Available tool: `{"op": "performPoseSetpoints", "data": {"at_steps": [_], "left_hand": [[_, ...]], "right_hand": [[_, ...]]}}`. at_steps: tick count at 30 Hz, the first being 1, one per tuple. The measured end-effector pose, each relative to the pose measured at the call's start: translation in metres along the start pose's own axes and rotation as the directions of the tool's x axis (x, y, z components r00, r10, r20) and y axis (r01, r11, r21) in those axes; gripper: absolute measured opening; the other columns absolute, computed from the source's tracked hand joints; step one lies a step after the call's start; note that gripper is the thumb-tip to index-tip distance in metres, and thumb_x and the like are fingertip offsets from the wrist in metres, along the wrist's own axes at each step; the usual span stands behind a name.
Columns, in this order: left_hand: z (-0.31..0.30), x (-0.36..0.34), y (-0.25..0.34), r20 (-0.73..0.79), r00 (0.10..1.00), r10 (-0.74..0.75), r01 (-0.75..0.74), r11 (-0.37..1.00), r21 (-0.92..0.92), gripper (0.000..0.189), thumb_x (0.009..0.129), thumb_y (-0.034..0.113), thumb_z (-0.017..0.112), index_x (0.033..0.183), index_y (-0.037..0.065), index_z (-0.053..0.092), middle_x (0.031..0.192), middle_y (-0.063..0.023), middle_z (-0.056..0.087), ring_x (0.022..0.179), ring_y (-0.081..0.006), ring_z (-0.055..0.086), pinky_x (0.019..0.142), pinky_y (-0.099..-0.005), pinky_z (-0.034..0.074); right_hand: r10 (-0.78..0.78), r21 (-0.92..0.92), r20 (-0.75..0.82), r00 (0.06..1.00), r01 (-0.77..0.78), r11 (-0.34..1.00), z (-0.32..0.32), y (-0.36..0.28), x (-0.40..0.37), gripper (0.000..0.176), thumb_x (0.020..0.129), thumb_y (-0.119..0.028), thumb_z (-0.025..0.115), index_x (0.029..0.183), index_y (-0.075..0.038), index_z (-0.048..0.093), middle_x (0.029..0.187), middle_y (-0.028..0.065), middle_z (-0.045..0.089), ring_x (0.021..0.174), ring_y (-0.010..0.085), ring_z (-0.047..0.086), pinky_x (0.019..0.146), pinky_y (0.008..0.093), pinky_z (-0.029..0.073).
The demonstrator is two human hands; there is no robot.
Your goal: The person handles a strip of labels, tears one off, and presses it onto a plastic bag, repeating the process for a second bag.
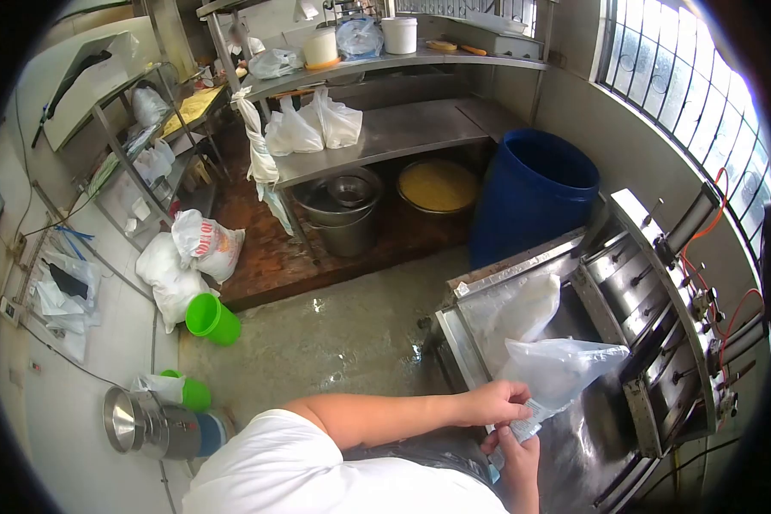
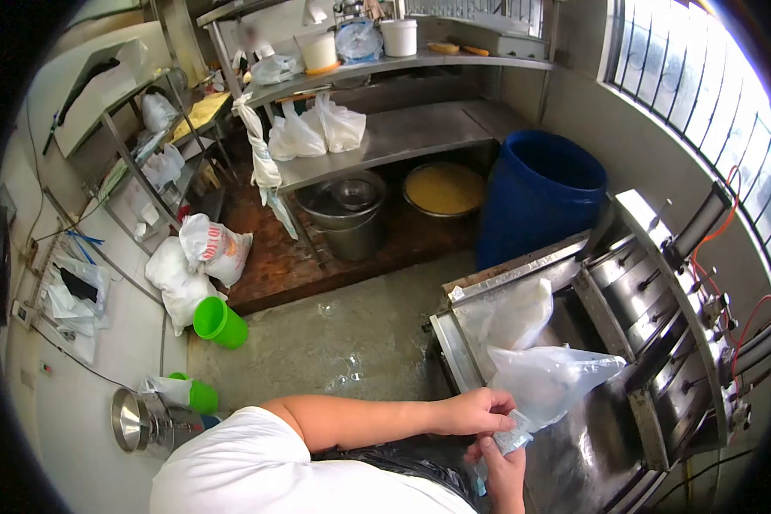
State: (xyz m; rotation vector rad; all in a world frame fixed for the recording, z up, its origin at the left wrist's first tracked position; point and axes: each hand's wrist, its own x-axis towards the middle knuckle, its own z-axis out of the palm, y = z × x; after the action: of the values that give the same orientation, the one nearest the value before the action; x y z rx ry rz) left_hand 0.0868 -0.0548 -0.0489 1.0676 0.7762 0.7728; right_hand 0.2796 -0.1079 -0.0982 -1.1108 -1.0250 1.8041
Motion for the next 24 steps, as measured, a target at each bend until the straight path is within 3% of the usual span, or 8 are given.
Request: {"op": "performPoseSetpoints", "data": {"at_steps": [5,7,11,14,16,19,21,24], "left_hand": [[0.0,0.003,-0.001,-0.016,0.996,-0.087,0.087,0.996,0.001,0.016,0.102,0.016,0.066,0.104,0.001,0.062,0.089,-0.0036,0.066,0.071,-0.0084,0.06,0.061,-0.029,0.05],[-0.003,0.011,-0.016,-0.098,0.994,0.043,-0.041,0.999,0.014,0.016,0.102,0.016,0.066,0.103,0.001,0.063,0.087,-0.0038,0.066,0.071,-0.0094,0.061,0.055,-0.0287,0.049],[-0.005,0.017,-0.026,-0.166,0.971,0.171,-0.169,0.985,0.028,0.015,0.102,0.015,0.067,0.103,0.001,0.064,0.087,-0.004,0.066,0.069,-0.0115,0.063,0.052,-0.0298,0.051],[0.001,0.012,-0.004,-0.138,0.99,-0.008,-0.02,0.979,-0.201,0.014,0.102,0.015,0.066,0.105,0.001,0.065,0.088,-0.0054,0.067,0.071,-0.0147,0.066,0.057,-0.0336,0.058],[0.006,0.016,0.003,-0.12,0.993,0.021,-0.044,0.98,-0.193,0.015,0.103,0.015,0.065,0.109,0.001,0.064,0.092,-0.0079,0.068,0.071,-0.016,0.067,0.058,-0.0344,0.059],[0.009,0.02,0.004,-0.145,0.989,0.033,-0.058,0.983,-0.172,0.016,0.104,0.012,0.063,0.114,0.0,0.064,0.101,-0.0068,0.069,0.089,-0.0145,0.067,0.076,-0.0322,0.059],[0.011,0.021,0.011,-0.185,0.977,0.103,-0.106,0.994,-0.005,0.012,0.104,0.011,0.064,0.108,0.0,0.066,0.098,-0.0045,0.07,0.091,-0.0111,0.065,0.087,-0.0296,0.055],[0.013,0.022,0.011,-0.169,0.979,0.118,-0.115,0.993,0.029,0.011,0.104,0.01,0.064,0.106,0.0,0.067,0.096,-0.0036,0.07,0.09,-0.01,0.065,0.085,-0.0283,0.055]], "right_hand": [[-0.038,0.028,0.032,0.999,0.037,0.999,0.008,-0.006,-0.002,0.024,0.102,-0.02,0.068,0.115,0.0,0.062,0.092,0.011,0.072,0.076,0.0209,0.072,0.07,0.035,0.06],[-0.106,0.15,-0.107,0.989,0.121,0.981,0.015,-0.01,-0.002,0.029,0.103,-0.013,0.065,0.125,0.004,0.058,0.101,0.0158,0.073,0.079,0.0257,0.075,0.072,0.0364,0.062],[-0.153,0.153,-0.163,0.975,0.178,0.972,0.019,-0.021,0.002,0.03,0.104,-0.011,0.06,0.13,0.004,0.055,0.109,0.0176,0.073,0.082,0.0266,0.076,0.074,0.0376,0.063],[-0.172,0.169,-0.184,0.968,0.204,0.964,0.019,-0.029,0.001,0.033,0.104,-0.008,0.058,0.134,0.004,0.055,0.111,0.0178,0.073,0.083,0.0262,0.075,0.074,0.0374,0.063],[-0.084,0.229,-0.228,0.97,0.138,0.964,0.017,-0.039,0.0,0.03,0.102,-0.009,0.06,0.13,0.001,0.059,0.108,0.0133,0.072,0.084,0.0232,0.072,0.074,0.0362,0.061],[-0.135,0.222,-0.179,0.975,0.173,0.959,0.007,-0.044,0.0,0.029,0.101,-0.009,0.062,0.128,0.001,0.062,0.108,0.0111,0.072,0.089,0.0217,0.071,0.08,0.0365,0.059],[-0.151,0.23,-0.198,0.969,0.195,0.953,0.007,-0.048,0.0,0.029,0.102,-0.014,0.065,0.127,0.0,0.062,0.109,0.0102,0.071,0.087,0.0205,0.071,0.079,0.0355,0.057],[-0.188,0.214,-0.215,0.958,0.234,0.948,0.005,-0.043,-0.002,0.027,0.104,-0.015,0.065,0.126,0.0,0.061,0.112,0.0083,0.072,0.088,0.0159,0.07,0.077,0.0318,0.056]]}}
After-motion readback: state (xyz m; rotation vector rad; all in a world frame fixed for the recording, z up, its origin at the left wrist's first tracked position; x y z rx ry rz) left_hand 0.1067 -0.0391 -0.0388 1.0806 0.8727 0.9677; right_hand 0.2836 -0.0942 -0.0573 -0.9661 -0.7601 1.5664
